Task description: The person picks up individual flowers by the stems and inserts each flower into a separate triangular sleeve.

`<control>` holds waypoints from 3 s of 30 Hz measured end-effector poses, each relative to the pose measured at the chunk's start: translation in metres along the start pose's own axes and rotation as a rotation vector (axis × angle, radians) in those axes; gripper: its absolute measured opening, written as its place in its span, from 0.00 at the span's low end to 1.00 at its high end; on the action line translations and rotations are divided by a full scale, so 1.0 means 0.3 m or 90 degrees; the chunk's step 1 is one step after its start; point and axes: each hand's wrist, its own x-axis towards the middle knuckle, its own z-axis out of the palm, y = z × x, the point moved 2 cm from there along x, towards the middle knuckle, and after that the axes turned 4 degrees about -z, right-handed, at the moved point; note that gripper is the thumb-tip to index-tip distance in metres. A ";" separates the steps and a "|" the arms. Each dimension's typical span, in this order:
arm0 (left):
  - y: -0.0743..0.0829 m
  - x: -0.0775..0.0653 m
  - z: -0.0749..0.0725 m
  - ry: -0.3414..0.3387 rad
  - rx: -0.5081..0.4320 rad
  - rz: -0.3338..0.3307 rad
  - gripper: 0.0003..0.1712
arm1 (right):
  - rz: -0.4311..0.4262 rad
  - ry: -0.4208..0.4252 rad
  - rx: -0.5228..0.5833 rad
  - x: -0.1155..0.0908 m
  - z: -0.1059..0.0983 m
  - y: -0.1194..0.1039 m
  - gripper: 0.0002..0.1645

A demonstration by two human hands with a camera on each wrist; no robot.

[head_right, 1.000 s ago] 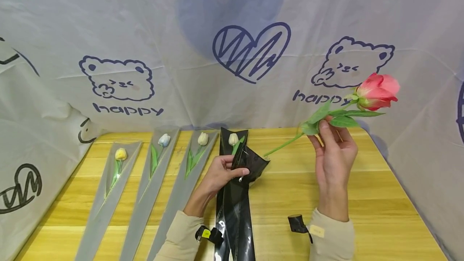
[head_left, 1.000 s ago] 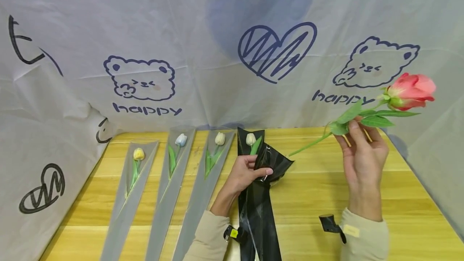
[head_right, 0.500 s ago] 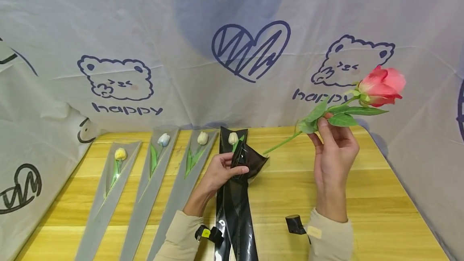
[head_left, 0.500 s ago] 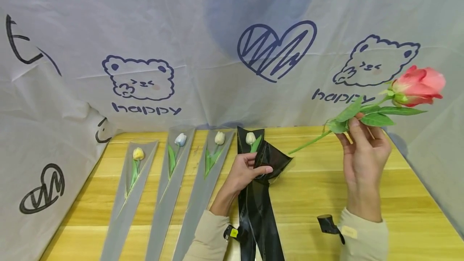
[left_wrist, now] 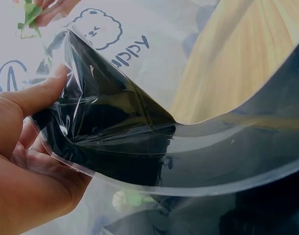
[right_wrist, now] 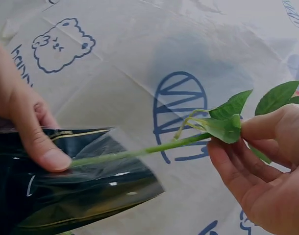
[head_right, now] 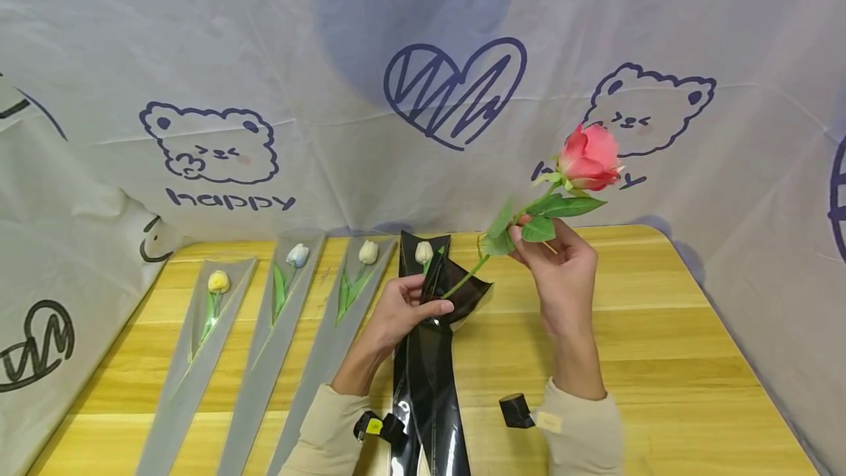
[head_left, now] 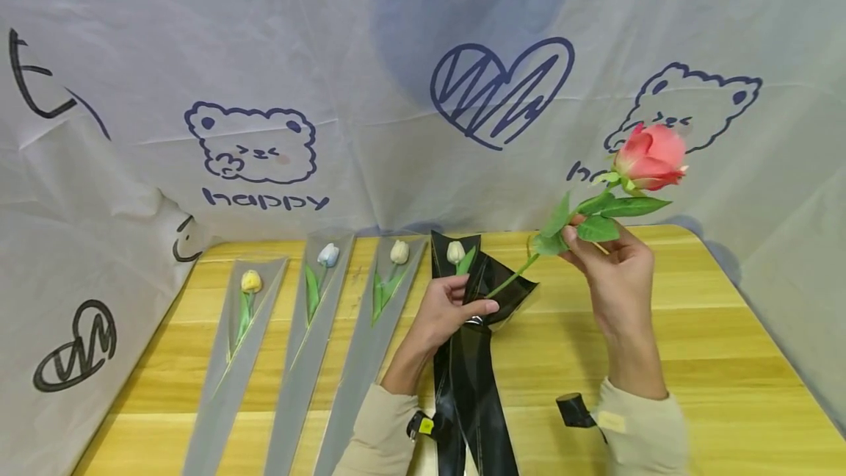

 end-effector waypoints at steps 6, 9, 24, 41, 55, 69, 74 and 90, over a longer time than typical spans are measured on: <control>0.023 -0.005 0.002 -0.005 -0.013 0.010 0.21 | 0.006 -0.067 -0.089 -0.012 0.019 0.011 0.19; 0.035 -0.008 0.003 -0.001 -0.016 0.009 0.24 | 0.007 -0.100 -0.166 -0.017 0.029 0.012 0.19; 0.077 -0.027 0.000 0.026 -0.039 0.018 0.22 | 0.049 -0.229 -0.362 -0.029 0.054 0.032 0.18; 0.097 -0.031 0.004 0.041 -0.013 0.044 0.20 | 0.130 -0.277 -0.422 -0.033 0.047 0.025 0.18; 0.080 -0.022 -0.004 0.028 -0.141 0.002 0.18 | 0.121 -0.245 -0.188 -0.002 -0.018 0.035 0.18; 0.077 -0.022 -0.004 -0.092 -0.118 -0.049 0.24 | 0.170 -0.239 0.090 0.015 -0.019 0.064 0.18; 0.082 -0.036 -0.004 -0.073 -0.044 -0.091 0.37 | 0.147 -0.205 0.079 0.004 -0.008 0.049 0.18; 0.138 -0.057 0.012 -0.014 0.037 -0.031 0.40 | 0.105 -0.137 -0.128 -0.027 0.048 0.007 0.27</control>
